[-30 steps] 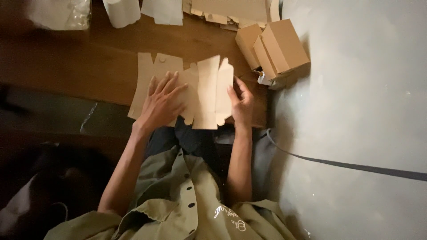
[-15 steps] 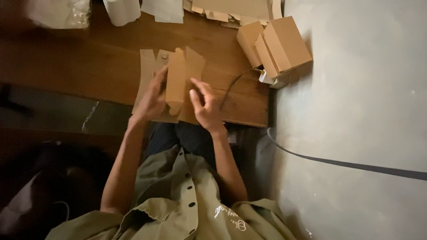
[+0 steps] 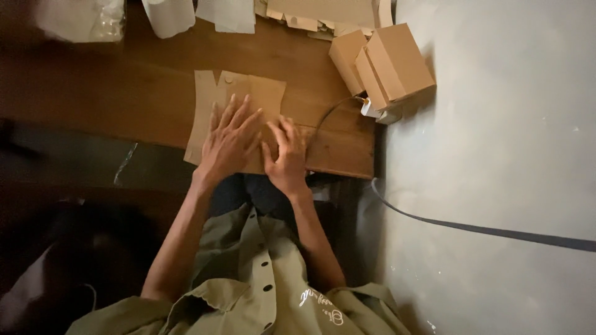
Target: The person assembles cardboard boxes by hand on a wooden counter, folding the flat cardboard into shape and then folding a paper liner to place inside.
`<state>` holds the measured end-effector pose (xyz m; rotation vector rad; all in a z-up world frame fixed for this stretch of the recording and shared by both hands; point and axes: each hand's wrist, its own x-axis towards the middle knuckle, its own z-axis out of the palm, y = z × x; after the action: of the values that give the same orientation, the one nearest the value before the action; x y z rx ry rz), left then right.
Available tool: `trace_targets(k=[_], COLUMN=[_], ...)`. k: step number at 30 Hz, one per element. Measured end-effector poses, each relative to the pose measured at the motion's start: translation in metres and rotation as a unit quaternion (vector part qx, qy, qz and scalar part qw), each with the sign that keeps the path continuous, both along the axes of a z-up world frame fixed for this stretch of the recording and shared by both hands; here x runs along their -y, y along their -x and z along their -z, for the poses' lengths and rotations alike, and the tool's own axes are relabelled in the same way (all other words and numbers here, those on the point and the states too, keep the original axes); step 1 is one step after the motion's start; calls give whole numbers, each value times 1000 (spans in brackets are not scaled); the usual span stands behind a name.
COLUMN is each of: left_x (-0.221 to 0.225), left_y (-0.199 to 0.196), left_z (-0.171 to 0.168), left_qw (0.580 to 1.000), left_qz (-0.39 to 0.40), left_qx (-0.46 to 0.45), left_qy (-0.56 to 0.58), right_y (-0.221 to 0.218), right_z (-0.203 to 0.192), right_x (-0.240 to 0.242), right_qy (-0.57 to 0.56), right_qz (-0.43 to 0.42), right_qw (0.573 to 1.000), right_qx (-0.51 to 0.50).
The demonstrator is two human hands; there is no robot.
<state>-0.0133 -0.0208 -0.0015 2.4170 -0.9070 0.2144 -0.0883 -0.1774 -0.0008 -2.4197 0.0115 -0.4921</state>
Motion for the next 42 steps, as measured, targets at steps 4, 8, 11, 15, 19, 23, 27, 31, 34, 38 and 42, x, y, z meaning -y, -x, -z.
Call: trace_targets(k=[4, 8, 11, 15, 19, 23, 27, 31, 34, 38, 42], left_x=[-2, 0, -1, -1, 0, 1, 5, 9, 9, 10, 11], left_y=[-2, -2, -6, -6, -8, -7, -12, -16, -11, -11, -8], left_z=[4, 4, 10, 8, 3, 2, 0, 10, 8, 5, 3], left_qw=[999, 999, 1000, 1000, 999, 999, 999, 998, 998, 998, 998], left_qz=[-5, -6, -2, 1, -6, -22, -41, -50, -53, -52, -58], left_qx=[16, -13, -13, -12, -16, -31, -10, -4, -11, -17, -21], left_qy=[-35, -35, -28, -27, -31, -23, -12, -29, -21, -18, -33], right_y=[7, 6, -4, -26, -53, -80, -87, -78, -57, -28, 0], right_z=[2, 1, 0, -1, -2, 11, 5, 3, -2, -7, 1], right_x=[7, 8, 8, 15, 22, 34, 32, 33, 27, 17, 13], right_qy=[26, 92, 128, 145, 136, 172, 165, 165, 143, 120, 95], right_qz=[56, 69, 72, 82, 96, 110, 123, 112, 92, 67, 46], right_qw=[997, 987, 977, 966, 963, 952, 947, 954, 966, 975, 983], right_qx=[-46, -109, -155, -198, -210, -226, -244, -224, -196, -173, -150])
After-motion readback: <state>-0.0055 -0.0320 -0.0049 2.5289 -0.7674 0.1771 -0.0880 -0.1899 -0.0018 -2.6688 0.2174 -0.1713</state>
